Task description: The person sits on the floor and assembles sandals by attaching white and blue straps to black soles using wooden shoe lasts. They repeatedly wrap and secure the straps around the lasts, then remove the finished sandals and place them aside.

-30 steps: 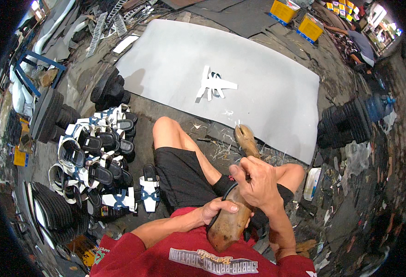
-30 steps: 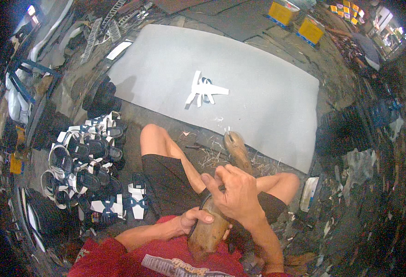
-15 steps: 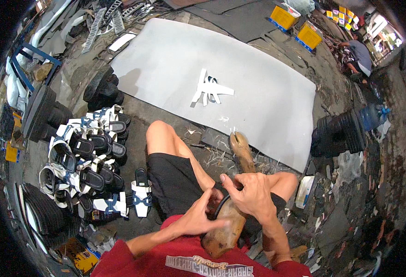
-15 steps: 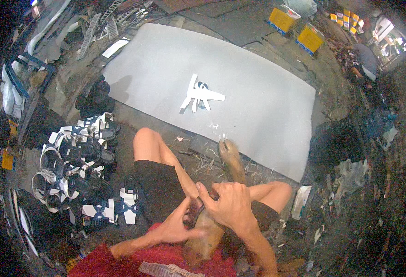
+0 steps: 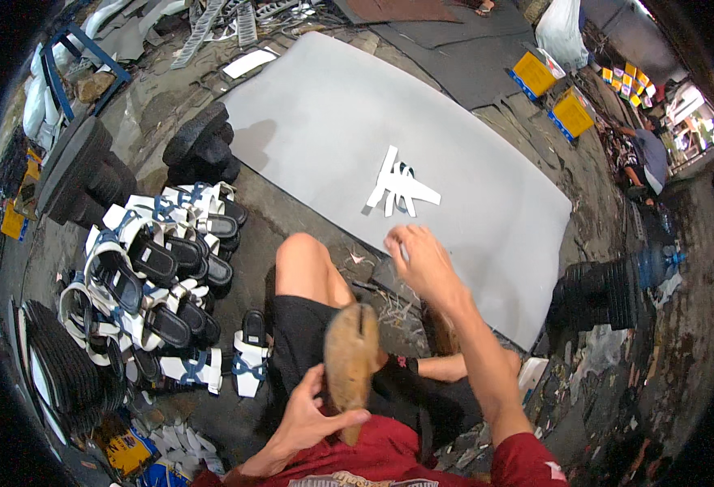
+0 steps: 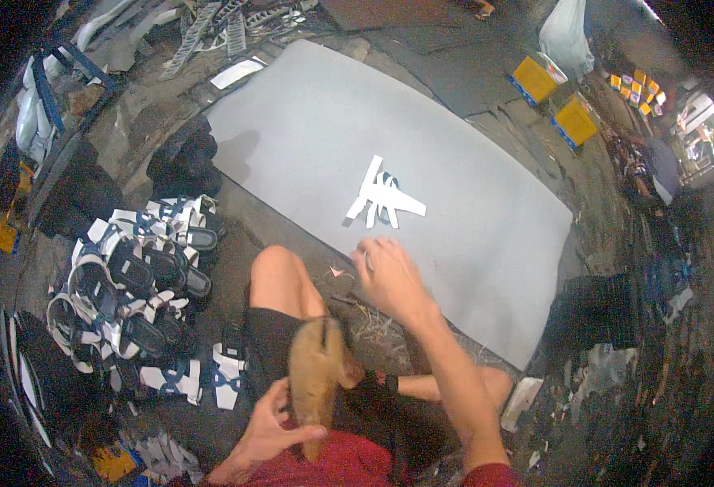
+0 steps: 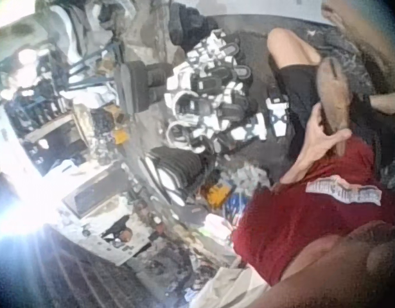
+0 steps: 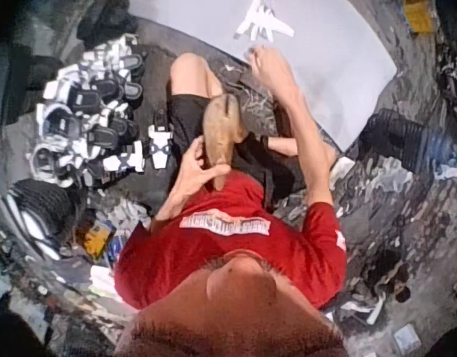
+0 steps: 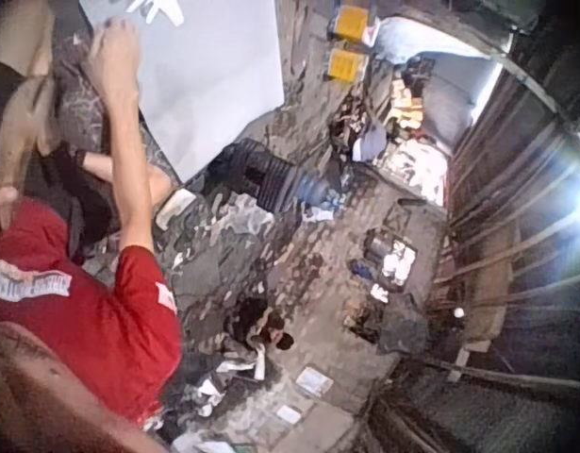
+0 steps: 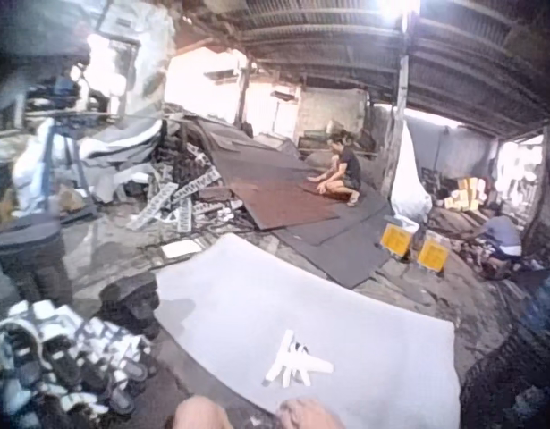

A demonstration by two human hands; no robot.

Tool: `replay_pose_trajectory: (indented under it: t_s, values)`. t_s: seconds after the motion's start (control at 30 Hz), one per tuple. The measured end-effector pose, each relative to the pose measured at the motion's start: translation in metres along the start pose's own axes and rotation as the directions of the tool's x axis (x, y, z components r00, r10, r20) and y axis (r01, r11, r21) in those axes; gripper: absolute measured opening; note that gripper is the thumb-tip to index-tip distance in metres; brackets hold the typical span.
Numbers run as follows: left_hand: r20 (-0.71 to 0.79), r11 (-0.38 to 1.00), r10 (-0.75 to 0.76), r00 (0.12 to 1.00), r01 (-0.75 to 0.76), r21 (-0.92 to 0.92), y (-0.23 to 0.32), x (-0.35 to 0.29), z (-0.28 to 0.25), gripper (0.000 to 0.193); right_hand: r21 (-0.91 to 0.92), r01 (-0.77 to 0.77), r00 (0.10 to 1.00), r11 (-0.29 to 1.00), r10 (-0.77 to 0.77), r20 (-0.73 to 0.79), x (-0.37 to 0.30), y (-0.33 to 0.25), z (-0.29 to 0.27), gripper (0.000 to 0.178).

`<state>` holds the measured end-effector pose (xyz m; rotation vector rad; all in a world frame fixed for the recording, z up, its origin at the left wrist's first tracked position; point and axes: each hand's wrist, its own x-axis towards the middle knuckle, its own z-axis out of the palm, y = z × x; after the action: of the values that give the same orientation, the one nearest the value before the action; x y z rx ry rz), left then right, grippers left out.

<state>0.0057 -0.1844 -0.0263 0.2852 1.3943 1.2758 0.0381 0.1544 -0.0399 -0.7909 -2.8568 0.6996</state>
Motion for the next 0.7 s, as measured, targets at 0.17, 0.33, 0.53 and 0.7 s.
replay_pose_trajectory:
  t_s: [0.17,0.33,0.53,0.7]
  values:
    - [-0.296,0.999,-0.039,0.954,0.033,-0.025,0.006,0.020,-0.033,0.132,-0.330,0.016,0.990,0.944,0.031,0.138,0.119,0.104,0.075,0.030]
    - [-0.386,0.995,-0.103,0.917,0.097,-0.036,-0.048,0.051,-0.057,0.155,-0.605,0.154,0.987,0.781,-0.156,0.051,0.187,0.187,0.138,0.043]
    - [-0.321,0.945,-0.097,0.942,-0.014,-0.325,-0.014,0.047,-0.051,0.141,-0.749,0.309,0.951,0.587,-0.214,0.224,0.230,0.202,0.139,0.037]
    - [-0.293,0.961,-0.198,0.936,0.244,0.131,-0.015,0.066,-0.072,0.162,-0.777,0.186,0.981,0.601,-0.070,0.181,0.186,0.197,0.064,0.020]
